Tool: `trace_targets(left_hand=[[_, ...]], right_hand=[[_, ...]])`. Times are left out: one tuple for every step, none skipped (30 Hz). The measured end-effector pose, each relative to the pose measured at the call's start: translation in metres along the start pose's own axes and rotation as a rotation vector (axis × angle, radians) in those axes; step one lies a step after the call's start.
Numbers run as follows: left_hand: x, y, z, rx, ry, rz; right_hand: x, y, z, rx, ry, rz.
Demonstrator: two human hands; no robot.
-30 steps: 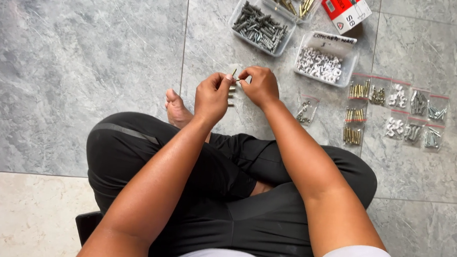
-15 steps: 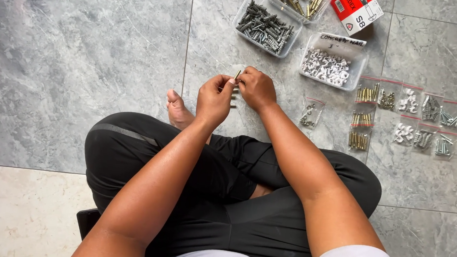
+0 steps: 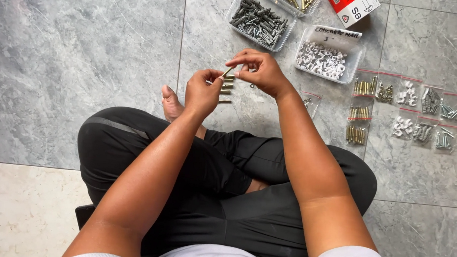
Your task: Sorting and packaging small hardware components like screws and washers into plastic bags while sitting on the floor.
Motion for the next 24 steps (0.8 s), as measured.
trace_targets(left_hand=[[0.000,0.000,0.000,0.000,0.002,-0.001],[0.000,-0.002,-0.001,-0.004,0.000,0.006],[0.000,-0.002,-0.001,-0.009,-0.001,0.012],[0.000,-0.002,0.000,-0.010,0.002,0.010],[0.000,-0.002,0.000,-0.006,0.003,0.008],[0.000,-0.003,0.000,-0.003,0.004,0.007],[0.002,-0.002,0.000,-0.002,0.003,0.010],[0.003,-0.001,0.002,-0.008,0.019,0.001],[0.004,0.001,0.004,-0.013,0.036,-0.009],[0.008,0.005,0.006,-0.012,0.037,-0.007],[0.012,0.013,0.011,-0.004,0.063,-0.033],[0.015,0.020,0.016,0.004,0.090,-0.060],[0.018,0.021,0.015,0.003,0.090,-0.059],[0.020,0.023,0.014,0.018,0.081,-0.059],[0.021,0.025,0.013,0.031,0.071,-0.060],[0.020,0.023,0.011,0.028,0.070,-0.060],[0.019,0.022,0.009,0.033,0.064,-0.063],[0.019,0.020,0.008,0.038,0.057,-0.066],[0.019,0.021,0.008,0.036,0.059,-0.068],[0.019,0.021,0.009,0.040,0.061,-0.068],[0.020,0.022,0.009,0.045,0.063,-0.066],[0.019,0.023,0.010,0.045,0.064,-0.067],[0.019,0.023,0.009,0.042,0.058,-0.061],[0.019,0.023,0.008,0.038,0.052,-0.054]], right_hand=[[0.000,0.000,0.000,0.000,-0.001,0.002],[0.001,-0.001,-0.001,0.074,-0.010,0.009],[0.000,-0.001,-0.002,0.146,-0.019,0.018],[-0.001,0.000,-0.004,0.146,-0.020,0.022],[-0.001,-0.003,-0.004,0.234,0.008,0.061],[-0.001,-0.005,-0.004,0.321,0.037,0.100],[0.000,-0.005,-0.006,0.321,0.035,0.097],[0.000,-0.004,-0.003,0.365,0.070,0.088],[0.000,-0.005,-0.001,0.410,0.105,0.081],[0.000,0.004,0.001,0.410,0.103,0.080],[0.001,0.011,0.011,0.502,0.182,0.065],[0.002,0.017,0.022,0.593,0.261,0.050],[0.002,0.033,0.024,0.592,0.261,0.050],[0.003,0.052,0.031,0.710,0.293,-0.017],[0.005,0.070,0.038,0.826,0.328,-0.085],[0.006,0.074,0.035,0.824,0.329,-0.086],[0.008,0.081,0.033,0.882,0.317,-0.130],[0.009,0.087,0.030,0.940,0.305,-0.174],[0.008,0.090,0.029,0.939,0.306,-0.171],[0.007,0.093,0.026,0.972,0.291,-0.170],[0.006,0.095,0.024,1.007,0.276,-0.169],[0.004,0.094,0.023,1.007,0.276,-0.168],[0.005,0.095,0.020,1.032,0.246,-0.178],[0.006,0.097,0.018,1.056,0.216,-0.189]])
Point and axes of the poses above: each hand's wrist, its own x-axis away from the middle knuckle, its own z-axis out of the back of the hand, y = z × x, the point moved 10 cm from there along -x, towards the middle knuckle, and after that the axes turned 3 degrees about z, right-handed, at the moved point
